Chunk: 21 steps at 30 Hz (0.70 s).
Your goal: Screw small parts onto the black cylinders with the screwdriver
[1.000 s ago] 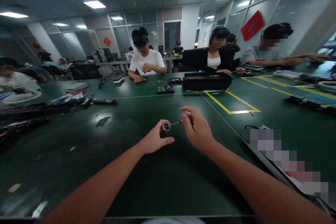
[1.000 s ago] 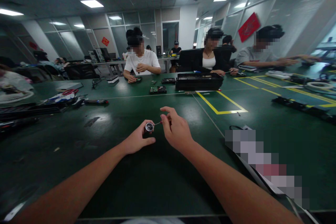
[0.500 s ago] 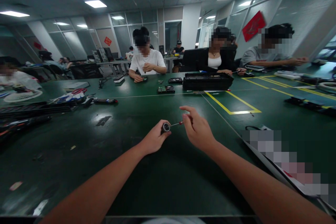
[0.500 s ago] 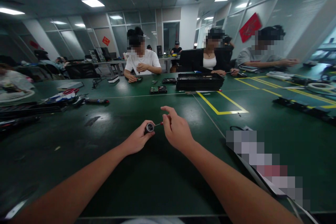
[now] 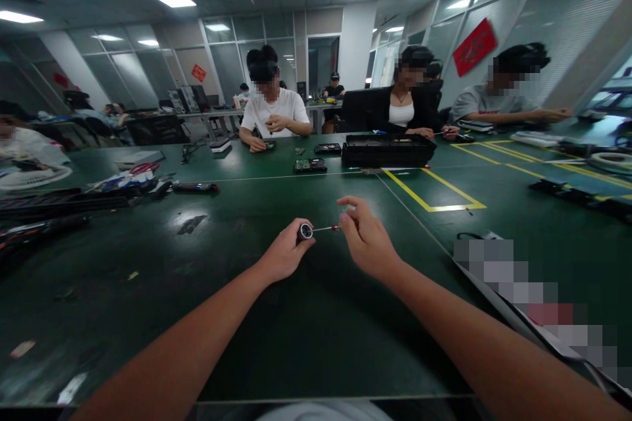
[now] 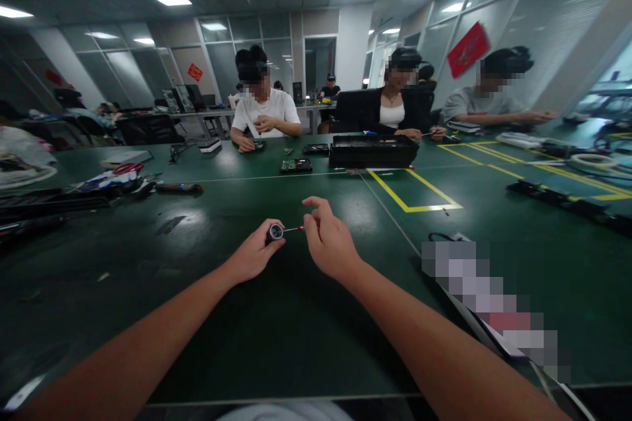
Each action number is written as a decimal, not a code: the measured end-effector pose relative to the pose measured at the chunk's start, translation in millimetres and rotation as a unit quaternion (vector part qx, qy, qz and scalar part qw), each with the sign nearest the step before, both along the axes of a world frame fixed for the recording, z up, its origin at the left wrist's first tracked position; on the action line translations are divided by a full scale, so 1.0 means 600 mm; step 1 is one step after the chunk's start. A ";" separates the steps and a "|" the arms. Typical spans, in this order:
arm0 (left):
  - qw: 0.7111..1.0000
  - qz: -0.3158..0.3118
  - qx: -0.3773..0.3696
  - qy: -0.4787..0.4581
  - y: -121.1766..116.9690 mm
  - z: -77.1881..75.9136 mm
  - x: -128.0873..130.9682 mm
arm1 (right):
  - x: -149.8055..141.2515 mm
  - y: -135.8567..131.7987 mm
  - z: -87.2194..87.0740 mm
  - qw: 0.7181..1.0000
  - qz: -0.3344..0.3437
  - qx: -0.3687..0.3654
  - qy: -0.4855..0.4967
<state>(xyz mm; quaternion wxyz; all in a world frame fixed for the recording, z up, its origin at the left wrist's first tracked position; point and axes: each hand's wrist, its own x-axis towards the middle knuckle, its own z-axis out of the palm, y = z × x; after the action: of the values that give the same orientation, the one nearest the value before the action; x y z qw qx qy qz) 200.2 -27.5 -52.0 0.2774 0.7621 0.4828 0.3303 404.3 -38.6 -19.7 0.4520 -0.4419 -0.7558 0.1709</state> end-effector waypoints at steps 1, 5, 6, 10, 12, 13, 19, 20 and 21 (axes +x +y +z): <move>1.000 0.006 0.004 -0.001 0.001 0.001 -0.002 | 0.000 0.002 -0.003 1.000 0.009 0.003 0.010; 1.000 0.015 0.012 0.003 0.002 0.006 -0.006 | 0.000 0.011 -0.010 0.999 0.010 -0.011 0.047; 1.000 0.012 0.014 0.005 0.001 0.007 -0.006 | 0.000 0.013 -0.011 0.999 0.002 -0.023 0.048; 0.999 0.003 0.023 0.028 0.000 0.003 -0.005 | 0.002 0.016 -0.009 0.998 -0.035 -0.049 0.014; 0.999 0.001 0.029 0.045 0.001 -0.002 -0.006 | 0.002 0.013 -0.007 0.998 -0.037 -0.047 0.007; 0.998 -0.001 0.030 0.051 0.002 -0.004 -0.006 | 0.002 0.012 -0.007 0.998 -0.030 -0.047 0.014; 0.999 0.006 0.022 0.049 0.003 -0.002 -0.008 | 0.001 0.010 -0.005 0.997 0.028 -0.050 0.055; 0.999 0.007 0.020 0.050 0.003 -0.001 -0.008 | 0.000 0.011 -0.004 0.997 0.018 -0.059 0.041; 0.999 0.009 0.017 0.051 0.002 0.000 -0.007 | 0.000 0.012 -0.004 0.997 0.006 -0.068 0.025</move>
<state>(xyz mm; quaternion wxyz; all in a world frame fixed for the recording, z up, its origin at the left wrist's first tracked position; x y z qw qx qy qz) 195.7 -26.1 -51.8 0.2365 0.7783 0.4972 0.3017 404.5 -31.7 -22.0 0.4386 -0.4627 -0.7337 0.2349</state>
